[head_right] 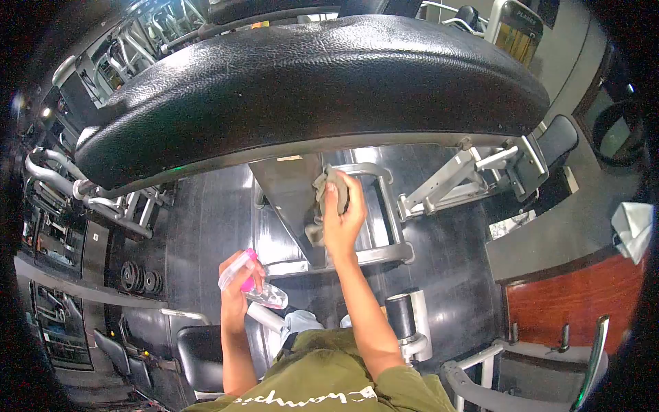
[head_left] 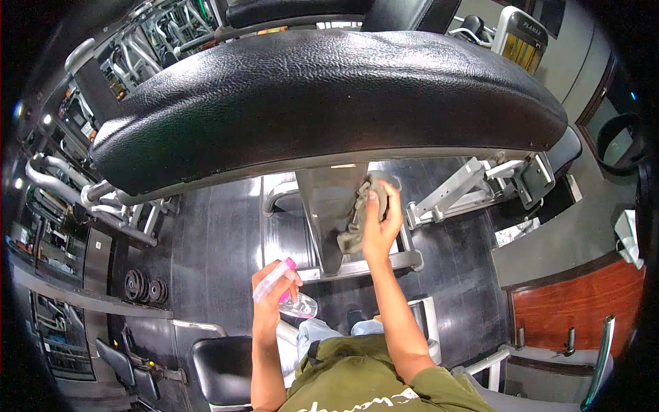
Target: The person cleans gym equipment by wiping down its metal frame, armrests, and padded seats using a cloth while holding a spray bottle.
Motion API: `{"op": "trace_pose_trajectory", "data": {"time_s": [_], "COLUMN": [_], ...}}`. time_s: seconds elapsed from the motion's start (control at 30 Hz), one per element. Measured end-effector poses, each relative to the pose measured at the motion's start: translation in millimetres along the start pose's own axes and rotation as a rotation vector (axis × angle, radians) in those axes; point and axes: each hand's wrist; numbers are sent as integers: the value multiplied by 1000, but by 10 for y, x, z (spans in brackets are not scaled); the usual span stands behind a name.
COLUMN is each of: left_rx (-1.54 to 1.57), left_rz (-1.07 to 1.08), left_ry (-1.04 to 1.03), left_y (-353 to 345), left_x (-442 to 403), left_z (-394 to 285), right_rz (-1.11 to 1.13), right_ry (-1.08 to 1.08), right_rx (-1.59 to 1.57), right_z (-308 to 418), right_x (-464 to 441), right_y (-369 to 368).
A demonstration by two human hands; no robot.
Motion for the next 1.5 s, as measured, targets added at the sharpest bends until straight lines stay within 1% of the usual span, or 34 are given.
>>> {"op": "trace_pose_trajectory", "data": {"time_s": [0.03, 0.1, 0.13, 0.17, 0.23, 0.3, 0.33, 0.37, 0.43, 0.47, 0.5, 0.53, 0.57, 0.6, 0.63, 0.7, 0.73, 0.77, 0.83, 0.87, 0.93, 0.97, 1.03, 1.07, 1.1, 1.17, 1.2, 1.23, 1.4, 1.43, 1.5], "left_rx": [-2, 3, 5, 9, 12, -6, -8, -11, -13, -14, -15, -12, -19, -27, -28, -22, -21, -16, -8, -10, -13, -7, 2, -9, -22, -10, 2, 0, 11, 8, 16], "left_rz": [3, 8, 8, -2, -17, -5, -7, -17, -32, -33, -34, -37, -39, -40, -42, -38, -40, -42, -45, -45, -45, -43, -42, -44, -45, -47, -51, -49, -24, -16, 18], "left_ry": [2, -5, -3, 6, 17, 17, 16, 22, 30, 27, 23, 26, 30, 32, 31, 26, 26, 18, 12, 6, -2, 1, 9, 5, 4, 16, 20, 20, 39, 42, 35], "left_y": [-8, -29, -37, -46, -48, -35, -27, -15, 4, 16, 17, 22, 29, 38, 41, 46, 42, 33, 43, 57, 80, 89, 100, 97, 95, 94, 94, 99, 156, 171, 216], "left_x": [-2, 4, 4, 3, 2, 10, 19, 33, 53, 59, 64, 71, 74, 70, 67, 81, 82, 80, 88, 81, 73, 71, 75, 64, 61, 62, 55, 50, -6, -15, -53], "left_z": [0, 3, 11, 19, 32, 49, 53, 60, 66, 67, 73, 84, 93, 95, 93, 85, 74, 57, 58, 69, 68, 67, 67, 62, 62, 70, 65, 54, 69, 71, 51], "right_rz": [-4, 17, 26, 24, 7, 10, 31, 32, -32, -50, -47, -62, -80, -140, -139, -76, -11, -8, 150, 153, 220, 223, 203, 142, 143, 113, 123, 120, 393, 429, 395], "right_ry": [-2, -206, -217, -124, -222, -356, -408, -408, -620, -411, -412, -436, -459, -39, -40, 234, 258, 260, 211, 215, 90, 93, 157, 217, 216, 313, 271, 271, 132, 106, 103], "right_rx": [1, -95, -68, -15, 152, 193, 212, 210, 3, 65, 68, -83, -236, 33, 32, 136, 183, 182, 326, 325, 367, 366, 307, 246, 250, 161, 195, 194, 460, 500, 484], "right_z": [-28, -172, -310, -439, -751, -1119, -1141, -1174, -974, -743, -449, -148, -20, -87, -135, -236, -332, -495, -831, -897, -883, -899, -532, -366, -174, 106, 109, 55, -734, -768, -774], "right_x": [17, 128, 274, 432, 876, 1266, 1286, 1291, 1127, 1005, 855, 710, 616, 576, 568, 577, 668, 804, 1107, 1188, 1232, 1224, 975, 849, 702, 503, 520, 582, 1295, 1361, 1368], "right_y": [5, 7, 11, -5, -43, -72, -71, -84, -119, -142, -150, -156, -176, -219, -231, -202, -137, -85, 19, 70, 100, 92, 10, -80, -146, -238, -248, -239, -75, -73, -123]}}
Point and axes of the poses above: each hand's wrist, its own x-axis away from the middle knuckle, its own y-axis out of the back of the hand, z = x × y, and after that the axes turned 4 degrees about y, right-handed
